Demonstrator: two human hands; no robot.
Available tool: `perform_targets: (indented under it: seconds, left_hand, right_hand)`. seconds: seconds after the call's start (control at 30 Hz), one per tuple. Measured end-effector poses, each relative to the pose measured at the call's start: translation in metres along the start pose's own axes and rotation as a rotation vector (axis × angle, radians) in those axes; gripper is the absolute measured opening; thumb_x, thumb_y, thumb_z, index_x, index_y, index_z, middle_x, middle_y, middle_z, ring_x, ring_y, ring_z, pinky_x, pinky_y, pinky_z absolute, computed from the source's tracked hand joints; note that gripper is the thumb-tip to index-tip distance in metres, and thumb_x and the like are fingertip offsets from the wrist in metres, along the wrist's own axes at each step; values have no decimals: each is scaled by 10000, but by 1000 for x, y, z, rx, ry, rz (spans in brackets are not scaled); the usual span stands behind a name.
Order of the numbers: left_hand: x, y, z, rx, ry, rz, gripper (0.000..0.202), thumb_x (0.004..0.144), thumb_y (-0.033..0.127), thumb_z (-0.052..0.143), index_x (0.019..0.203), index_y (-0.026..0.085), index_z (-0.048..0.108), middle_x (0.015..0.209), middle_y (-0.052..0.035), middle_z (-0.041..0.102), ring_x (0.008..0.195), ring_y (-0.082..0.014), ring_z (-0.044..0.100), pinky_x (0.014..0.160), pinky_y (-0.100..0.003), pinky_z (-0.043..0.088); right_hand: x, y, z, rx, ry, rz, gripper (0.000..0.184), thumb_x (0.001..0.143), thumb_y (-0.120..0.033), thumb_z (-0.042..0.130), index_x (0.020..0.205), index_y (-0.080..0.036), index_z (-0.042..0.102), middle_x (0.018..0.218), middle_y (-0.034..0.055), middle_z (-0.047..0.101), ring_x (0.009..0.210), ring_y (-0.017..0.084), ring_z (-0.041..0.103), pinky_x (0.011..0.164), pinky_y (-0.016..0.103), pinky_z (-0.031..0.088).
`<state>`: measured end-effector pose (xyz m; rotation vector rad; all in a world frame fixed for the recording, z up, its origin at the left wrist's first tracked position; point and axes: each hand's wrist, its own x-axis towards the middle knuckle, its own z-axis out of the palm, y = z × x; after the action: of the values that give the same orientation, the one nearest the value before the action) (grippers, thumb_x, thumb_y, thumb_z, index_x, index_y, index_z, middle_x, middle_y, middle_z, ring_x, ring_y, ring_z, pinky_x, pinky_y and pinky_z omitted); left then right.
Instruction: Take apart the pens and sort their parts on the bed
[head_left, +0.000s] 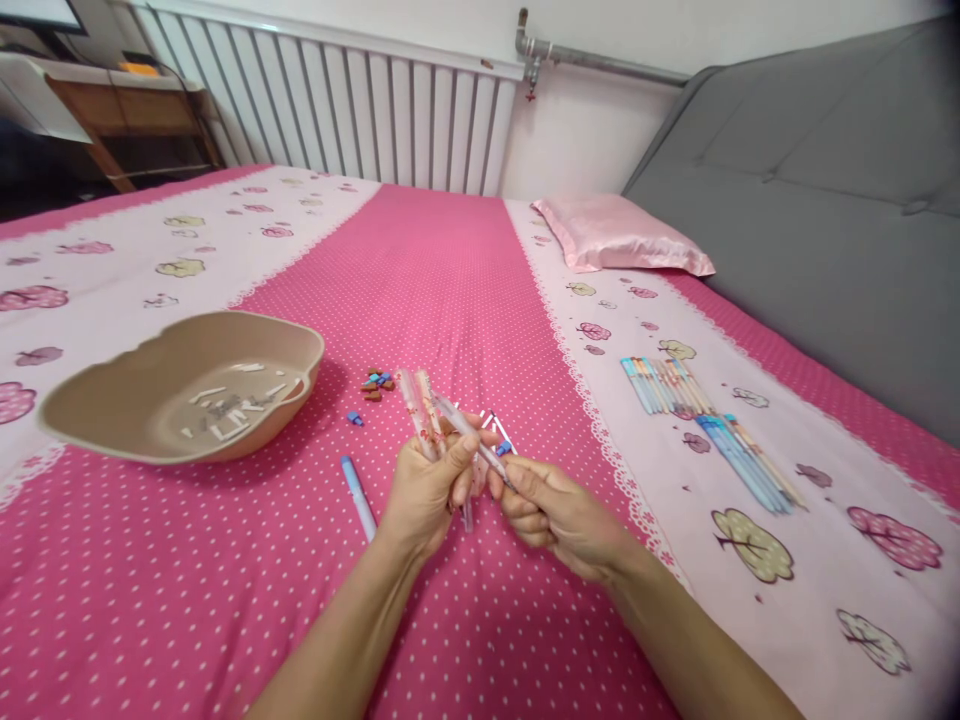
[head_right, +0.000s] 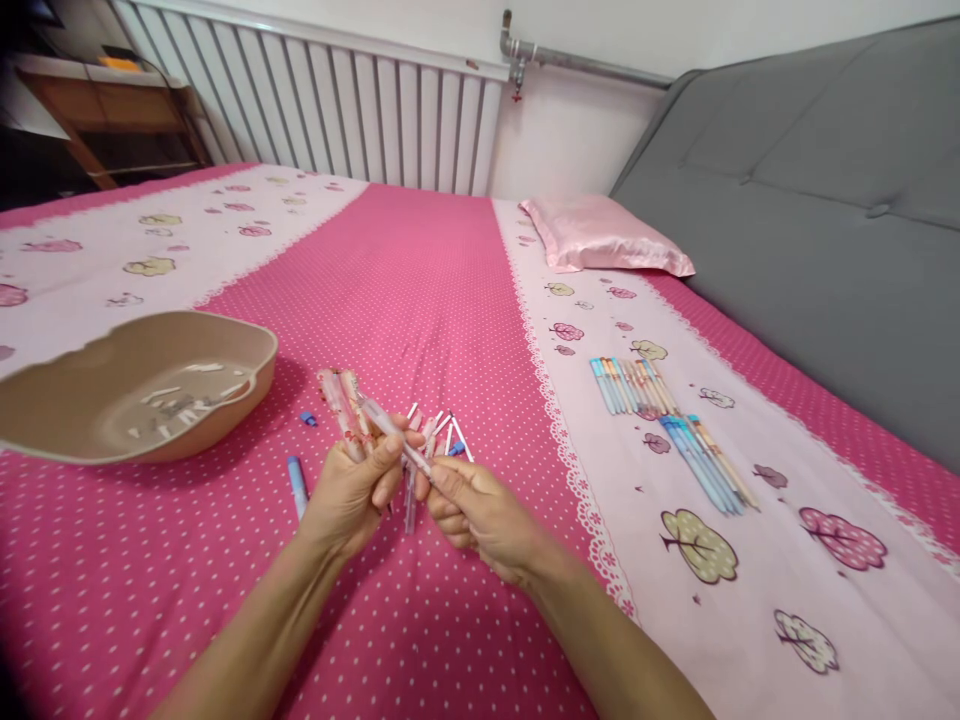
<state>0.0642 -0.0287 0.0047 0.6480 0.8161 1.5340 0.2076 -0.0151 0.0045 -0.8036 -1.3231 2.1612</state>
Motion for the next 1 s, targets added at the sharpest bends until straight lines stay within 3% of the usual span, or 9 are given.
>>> perform_targets:
  seconds: [0.17,0.27,0.37,0.5,0.63,0.73,0.83,1.0]
  left_hand:
    - [1,-4,1,88,102,-34,240,623,312,752,689,98,666,306,66,409,301,-31,363,362,-152,313]
    - [1,-3,1,104,159,-54,298,566,336,780,696,99,654,309,71,410,291,-29,351,344,-152,277]
    - [1,-3,2,109,195,-70,329,535,349,794,679,103,630,313,79,405,284,-21,330,331,-148,241]
    - [2,-5,0,140,230,-88,358,534,393,785,589,102,583,315,77,387,288,-7,290,321,-143,189]
    - [4,0,-5,36,207,-81,374,538,411,780,612,112,566,352,78,406,293,7,254,304,-126,160]
    - [5,9,-7,-94,182,-17,326,568,334,780,736,140,580,650,15,636,314,31,290,299,-103,200]
    - [2,16,-7,-135,66,-41,331,646,248,733,947,190,606,975,-40,668,330,49,310,311,-95,263]
    - [1,12,-8,-72,-6,-77,301,657,231,715,940,147,655,977,-62,670,312,59,305,304,-97,277]
  right_hand:
    - [3,4,3,-855,360,-409,239,904,-305,384,867,-183,586,706,17,546,610,122,468,580,247,373]
    - [3,9,4,-1090,493,-525,283,900,-258,385,1057,-188,610,886,82,649,760,177,569,698,298,430]
    - [3,15,2,-1211,611,-590,304,873,-241,447,1124,-217,617,941,84,682,803,197,611,732,314,450]
    - [0,18,-3,-1211,721,-685,302,831,-204,517,1095,-280,644,980,50,691,864,206,621,789,337,456]
    - [-1,14,-5,-1074,785,-663,284,801,-206,562,1058,-275,664,964,44,696,852,209,629,779,348,477]
    - [0,9,-5,-932,789,-634,270,785,-229,588,1038,-277,671,946,31,699,815,205,639,738,337,494]
    - [1,7,-4,-875,761,-571,249,779,-268,602,1015,-272,679,908,20,708,769,193,646,708,324,505]
    - [3,6,-12,-903,828,-501,247,759,-299,621,991,-251,690,903,24,716,757,195,654,747,347,509]
